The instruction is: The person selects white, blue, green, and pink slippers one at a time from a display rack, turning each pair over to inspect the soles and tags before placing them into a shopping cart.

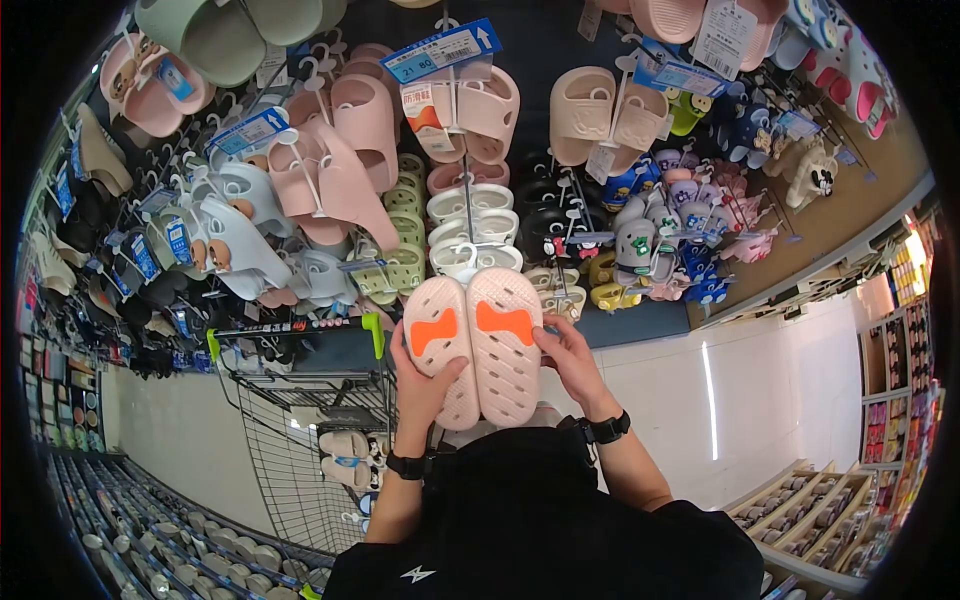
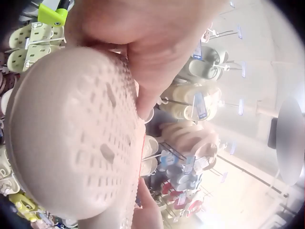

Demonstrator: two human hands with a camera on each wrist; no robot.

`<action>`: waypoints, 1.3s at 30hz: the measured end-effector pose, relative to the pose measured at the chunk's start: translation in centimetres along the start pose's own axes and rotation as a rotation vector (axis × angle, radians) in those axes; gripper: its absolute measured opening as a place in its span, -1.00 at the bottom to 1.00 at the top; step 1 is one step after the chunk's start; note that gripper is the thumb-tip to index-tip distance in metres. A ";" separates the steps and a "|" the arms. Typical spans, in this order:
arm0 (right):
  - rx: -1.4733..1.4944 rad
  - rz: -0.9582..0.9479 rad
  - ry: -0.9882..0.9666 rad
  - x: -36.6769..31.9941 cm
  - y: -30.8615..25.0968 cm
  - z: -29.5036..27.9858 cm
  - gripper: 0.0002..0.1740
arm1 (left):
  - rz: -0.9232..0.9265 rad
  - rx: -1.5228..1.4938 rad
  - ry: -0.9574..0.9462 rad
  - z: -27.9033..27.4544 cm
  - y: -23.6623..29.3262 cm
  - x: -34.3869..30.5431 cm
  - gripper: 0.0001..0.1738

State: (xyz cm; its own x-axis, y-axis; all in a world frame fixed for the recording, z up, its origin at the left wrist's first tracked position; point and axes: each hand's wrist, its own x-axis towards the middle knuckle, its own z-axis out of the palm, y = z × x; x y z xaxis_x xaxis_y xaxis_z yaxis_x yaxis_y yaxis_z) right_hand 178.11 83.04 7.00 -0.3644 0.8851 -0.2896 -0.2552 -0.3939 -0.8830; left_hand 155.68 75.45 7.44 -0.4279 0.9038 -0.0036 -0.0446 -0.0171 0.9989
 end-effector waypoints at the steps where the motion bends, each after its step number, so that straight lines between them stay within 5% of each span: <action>1: 0.007 -0.008 -0.010 0.0 0.0 0.1 -0.57 | 0.000 0.000 -0.001 -0.4 -1.1 0.2 0.07; 4: -0.003 -0.044 -0.022 -0.2 -0.2 0.3 -0.52 | 0.064 0.193 -0.029 -1.3 -3.1 0.4 0.18; 6: -0.020 -0.072 -0.028 -0.1 -0.2 0.3 -0.48 | -0.079 0.045 -0.045 -0.8 -2.5 0.2 0.25; 16: -0.032 0.000 0.007 -0.1 0.4 0.7 -0.55 | -0.117 -0.008 -0.169 0.4 -0.9 -0.1 0.21; 22: -0.074 0.103 -0.032 -0.7 0.7 1.7 -0.47 | -0.319 -0.237 -0.152 1.1 -1.7 -0.5 0.13; 30: 0.104 -0.005 -0.164 -0.1 1.2 2.3 -0.72 | -0.579 -0.642 -0.230 0.2 -4.8 -0.5 -0.34; 36: -0.268 -0.050 0.064 0.2 3.2 2.8 -0.41 | -0.526 -0.715 -0.339 0.7 -2.4 -1.0 -0.36; 38: 0.025 0.287 -0.097 0.2 3.4 2.8 -0.05 | -0.511 -0.716 -0.313 1.1 -0.8 -1.8 -0.42; 39: 0.025 0.287 -0.097 0.2 3.7 3.0 -0.05 | -0.487 -0.619 -0.328 1.3 0.2 -2.2 -0.46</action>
State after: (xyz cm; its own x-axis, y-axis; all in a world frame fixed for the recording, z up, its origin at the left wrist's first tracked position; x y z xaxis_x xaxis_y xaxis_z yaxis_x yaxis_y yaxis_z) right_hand 174.44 81.02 4.74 -0.5083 0.7094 -0.4883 -0.1510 -0.6317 -0.7604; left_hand 157.77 74.05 7.66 0.0464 0.9474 -0.3166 -0.6823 0.2615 0.6827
